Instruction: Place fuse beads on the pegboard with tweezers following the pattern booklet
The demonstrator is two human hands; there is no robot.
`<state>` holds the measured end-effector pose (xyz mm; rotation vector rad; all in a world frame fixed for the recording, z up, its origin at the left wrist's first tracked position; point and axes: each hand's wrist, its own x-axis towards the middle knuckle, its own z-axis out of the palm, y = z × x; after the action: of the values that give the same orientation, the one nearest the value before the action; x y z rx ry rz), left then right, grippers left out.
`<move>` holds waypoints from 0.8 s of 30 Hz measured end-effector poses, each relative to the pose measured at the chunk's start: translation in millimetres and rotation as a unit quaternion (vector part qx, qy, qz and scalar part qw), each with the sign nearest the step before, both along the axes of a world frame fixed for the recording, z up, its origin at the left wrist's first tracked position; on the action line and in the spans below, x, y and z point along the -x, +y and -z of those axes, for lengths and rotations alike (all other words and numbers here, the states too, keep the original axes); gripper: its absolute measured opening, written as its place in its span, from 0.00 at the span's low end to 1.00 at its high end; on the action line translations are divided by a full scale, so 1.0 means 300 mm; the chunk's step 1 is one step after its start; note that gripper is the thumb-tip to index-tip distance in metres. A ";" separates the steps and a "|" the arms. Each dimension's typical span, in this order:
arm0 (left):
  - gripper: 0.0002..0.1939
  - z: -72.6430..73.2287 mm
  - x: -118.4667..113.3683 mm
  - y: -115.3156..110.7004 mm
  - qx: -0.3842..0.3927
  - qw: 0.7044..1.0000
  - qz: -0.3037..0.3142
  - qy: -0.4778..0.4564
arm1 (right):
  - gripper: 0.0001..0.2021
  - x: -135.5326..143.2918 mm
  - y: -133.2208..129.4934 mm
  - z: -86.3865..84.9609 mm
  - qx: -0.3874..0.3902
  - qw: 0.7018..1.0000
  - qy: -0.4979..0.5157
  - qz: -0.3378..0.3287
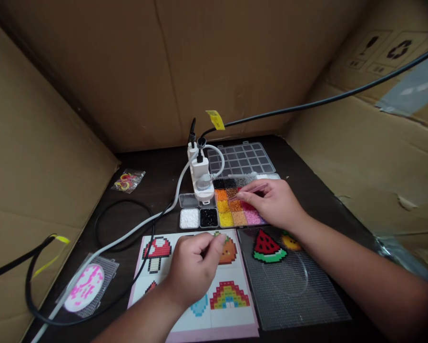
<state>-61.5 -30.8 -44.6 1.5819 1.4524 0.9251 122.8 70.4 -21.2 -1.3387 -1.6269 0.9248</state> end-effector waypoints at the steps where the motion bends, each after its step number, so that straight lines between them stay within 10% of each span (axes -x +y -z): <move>1: 0.24 0.000 0.000 0.000 0.001 1.000 0.001 0.000 | 0.04 0.000 0.001 0.004 0.003 1.000 0.005 -0.003; 24: 0.25 0.000 0.003 0.002 -0.006 1.000 0.003 0.002 | 0.04 -0.003 0.008 0.016 0.019 0.999 0.021 -0.015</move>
<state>-62.2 -30.3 -44.4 1.5975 1.4474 0.9294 123.7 72.8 -25.9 -1.3148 -1.6084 1.0002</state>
